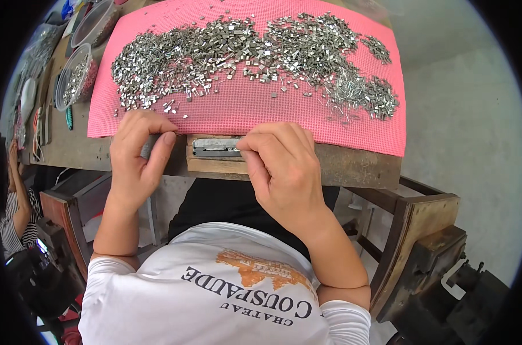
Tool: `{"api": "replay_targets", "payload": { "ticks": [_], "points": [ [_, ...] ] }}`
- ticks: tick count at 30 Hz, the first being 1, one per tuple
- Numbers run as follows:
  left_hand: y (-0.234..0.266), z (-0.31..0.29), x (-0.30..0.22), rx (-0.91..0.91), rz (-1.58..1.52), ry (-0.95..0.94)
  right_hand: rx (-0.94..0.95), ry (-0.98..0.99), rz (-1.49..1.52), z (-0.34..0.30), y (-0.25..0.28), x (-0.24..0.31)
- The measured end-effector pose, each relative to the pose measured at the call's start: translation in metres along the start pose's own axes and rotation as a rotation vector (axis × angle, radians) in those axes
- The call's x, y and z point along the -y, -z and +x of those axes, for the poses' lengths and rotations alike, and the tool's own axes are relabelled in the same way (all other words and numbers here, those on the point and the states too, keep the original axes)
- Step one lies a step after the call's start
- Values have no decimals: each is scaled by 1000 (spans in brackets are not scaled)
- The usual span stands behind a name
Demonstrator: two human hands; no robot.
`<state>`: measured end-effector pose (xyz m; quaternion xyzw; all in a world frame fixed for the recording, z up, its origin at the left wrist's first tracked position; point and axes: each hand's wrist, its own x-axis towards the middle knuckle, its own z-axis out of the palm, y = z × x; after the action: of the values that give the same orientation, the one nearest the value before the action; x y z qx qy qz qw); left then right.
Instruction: The person presses a metal fixture using a machine, then places small metal components into the fixture by hand on a work table.
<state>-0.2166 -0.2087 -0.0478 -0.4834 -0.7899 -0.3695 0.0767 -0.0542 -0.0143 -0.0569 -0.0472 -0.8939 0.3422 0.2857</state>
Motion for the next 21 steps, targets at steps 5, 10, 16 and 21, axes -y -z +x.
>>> {"api": "replay_targets", "payload": {
  "ticks": [5,10,16,21],
  "points": [
    [-16,6,-13,54,-193,-71,-14,8,-17,1,-1,-1],
    [-29,9,-24,46,-261,-89,-15,46,-58,2,-3,-1],
    [-42,6,-29,34,-211,-67,-53,108,-135,1,-7,-4],
    [-46,6,-31,32,-170,-87,-51,175,-147,2,-2,-6]
  ]
}}
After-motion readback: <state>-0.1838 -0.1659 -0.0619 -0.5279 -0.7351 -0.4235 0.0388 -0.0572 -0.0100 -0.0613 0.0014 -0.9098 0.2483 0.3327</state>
